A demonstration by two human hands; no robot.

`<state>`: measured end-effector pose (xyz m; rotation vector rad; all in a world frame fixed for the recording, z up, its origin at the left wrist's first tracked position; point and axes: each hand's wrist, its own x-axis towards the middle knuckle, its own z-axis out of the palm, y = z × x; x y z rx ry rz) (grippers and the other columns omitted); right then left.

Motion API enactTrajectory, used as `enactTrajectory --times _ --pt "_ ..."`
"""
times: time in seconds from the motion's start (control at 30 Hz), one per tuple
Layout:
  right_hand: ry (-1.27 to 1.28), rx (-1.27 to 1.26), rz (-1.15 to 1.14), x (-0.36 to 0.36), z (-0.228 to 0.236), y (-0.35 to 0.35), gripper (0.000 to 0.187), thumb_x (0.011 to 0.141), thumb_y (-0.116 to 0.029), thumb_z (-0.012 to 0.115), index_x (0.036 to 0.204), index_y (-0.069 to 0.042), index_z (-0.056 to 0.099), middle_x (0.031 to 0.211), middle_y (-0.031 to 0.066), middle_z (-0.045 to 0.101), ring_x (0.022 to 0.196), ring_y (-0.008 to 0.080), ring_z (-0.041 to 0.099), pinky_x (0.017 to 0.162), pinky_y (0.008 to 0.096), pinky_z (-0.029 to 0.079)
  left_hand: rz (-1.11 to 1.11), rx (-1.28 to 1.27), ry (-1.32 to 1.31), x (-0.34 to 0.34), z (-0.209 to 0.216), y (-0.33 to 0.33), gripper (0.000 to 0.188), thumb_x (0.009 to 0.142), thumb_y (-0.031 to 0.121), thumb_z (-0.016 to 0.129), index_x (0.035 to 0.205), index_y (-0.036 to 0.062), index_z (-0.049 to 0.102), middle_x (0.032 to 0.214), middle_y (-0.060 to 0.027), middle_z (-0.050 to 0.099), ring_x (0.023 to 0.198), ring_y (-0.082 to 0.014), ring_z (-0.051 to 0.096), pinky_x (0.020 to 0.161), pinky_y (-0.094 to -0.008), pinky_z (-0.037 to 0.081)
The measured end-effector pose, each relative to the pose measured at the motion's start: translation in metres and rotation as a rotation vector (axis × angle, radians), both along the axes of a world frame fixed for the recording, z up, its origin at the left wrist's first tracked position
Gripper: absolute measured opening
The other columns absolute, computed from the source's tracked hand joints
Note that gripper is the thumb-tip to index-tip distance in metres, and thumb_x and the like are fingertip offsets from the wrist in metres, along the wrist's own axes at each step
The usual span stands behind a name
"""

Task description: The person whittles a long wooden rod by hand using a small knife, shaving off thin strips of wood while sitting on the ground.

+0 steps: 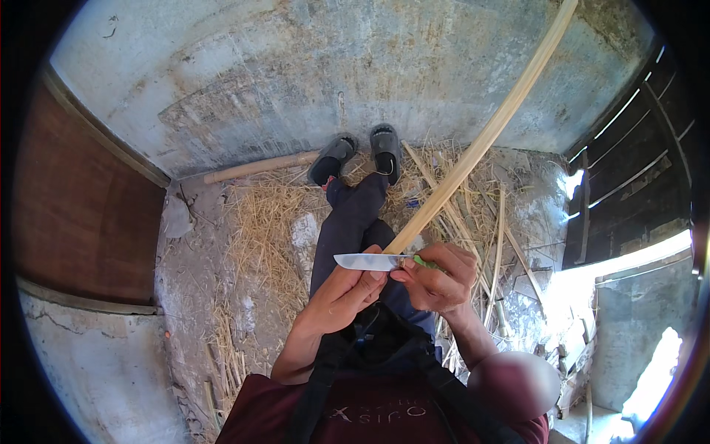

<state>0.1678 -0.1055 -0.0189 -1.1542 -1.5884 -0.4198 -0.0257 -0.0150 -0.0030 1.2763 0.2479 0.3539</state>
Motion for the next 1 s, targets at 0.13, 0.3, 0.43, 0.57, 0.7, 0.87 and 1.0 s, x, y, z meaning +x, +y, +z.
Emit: enactTrajectory --times 0.13,0.3,0.43,0.57,0.7,0.87,1.0 --pt "-0.031 0.033 -0.022 0.001 0.001 0.0 0.03 0.081 -0.024 0.094 0.09 -0.01 0.069 0.07 0.0057 0.064 0.052 0.0196 0.061 0.045 0.0306 0.042 -0.013 -0.04 0.012 -0.001 0.002 -0.001 0.036 0.118 0.038 0.044 0.123 0.0039 0.055 0.074 0.0074 0.036 0.059 -0.0025 0.031 0.053 -0.0221 0.026" --pt "0.191 0.133 -0.274 0.036 -0.007 -0.001 0.028 0.085 -0.016 0.091 0.087 -0.008 0.065 0.071 0.0066 0.064 0.055 0.0191 0.061 0.05 0.0305 0.043 -0.053 -0.15 0.033 -0.011 -0.01 0.0 0.032 0.119 0.034 0.044 0.114 0.003 0.052 0.073 0.0057 0.037 0.056 -0.0031 0.031 0.05 -0.0228 0.026" --pt "0.342 0.133 -0.301 0.066 0.015 0.011 0.025 0.086 -0.005 0.088 0.085 -0.003 0.063 0.073 0.0104 0.067 0.059 0.0173 0.062 0.054 0.0297 0.043 -0.011 -0.183 0.048 -0.023 -0.03 -0.01 0.031 0.119 0.032 0.044 0.112 0.0022 0.051 0.073 0.0051 0.037 0.056 -0.0034 0.03 0.049 -0.0227 0.026" --pt "0.367 0.111 -0.257 0.065 0.008 0.007 0.024 0.085 -0.003 0.088 0.083 -0.003 0.064 0.074 0.0104 0.068 0.063 0.0156 0.064 0.055 0.0294 0.044 -0.004 -0.128 0.073 -0.022 -0.025 -0.007 0.033 0.119 0.033 0.044 0.112 0.0015 0.052 0.073 0.0052 0.036 0.056 -0.0036 0.03 0.049 -0.0229 0.026" --pt "0.214 0.044 -0.058 0.023 -0.001 0.01 0.021 0.079 -0.008 0.091 0.085 -0.008 0.071 0.072 0.0074 0.066 0.055 0.0182 0.062 0.048 0.0304 0.042 -0.023 -0.25 0.057 -0.016 -0.018 -0.002 0.034 0.118 0.037 0.045 0.11 0.0042 0.052 0.073 0.0061 0.035 0.056 -0.003 0.028 0.048 -0.0225 0.024" --pt "0.118 -0.013 0.03 -0.003 -0.004 0.003 0.024 0.076 -0.016 0.095 0.085 -0.012 0.073 0.071 0.0036 0.065 0.05 0.0175 0.06 0.044 0.0309 0.041 -0.103 -0.449 -0.004 -0.015 -0.02 0.004 0.037 0.116 0.042 0.048 0.112 0.0058 0.056 0.074 0.0074 0.035 0.057 -0.0023 0.025 0.048 -0.0225 0.021" --pt "0.07 -0.022 0.075 -0.006 -0.004 0.002 0.026 0.076 -0.02 0.096 0.09 -0.012 0.075 0.072 0.002 0.065 0.051 0.0165 0.06 0.044 0.0304 0.041 -0.104 -0.491 -0.008 -0.016 -0.017 0.002 0.036 0.115 0.04 0.05 0.119 0.0055 0.059 0.071 0.0084 0.034 0.054 -0.0015 0.025 0.048 -0.0224 0.019"
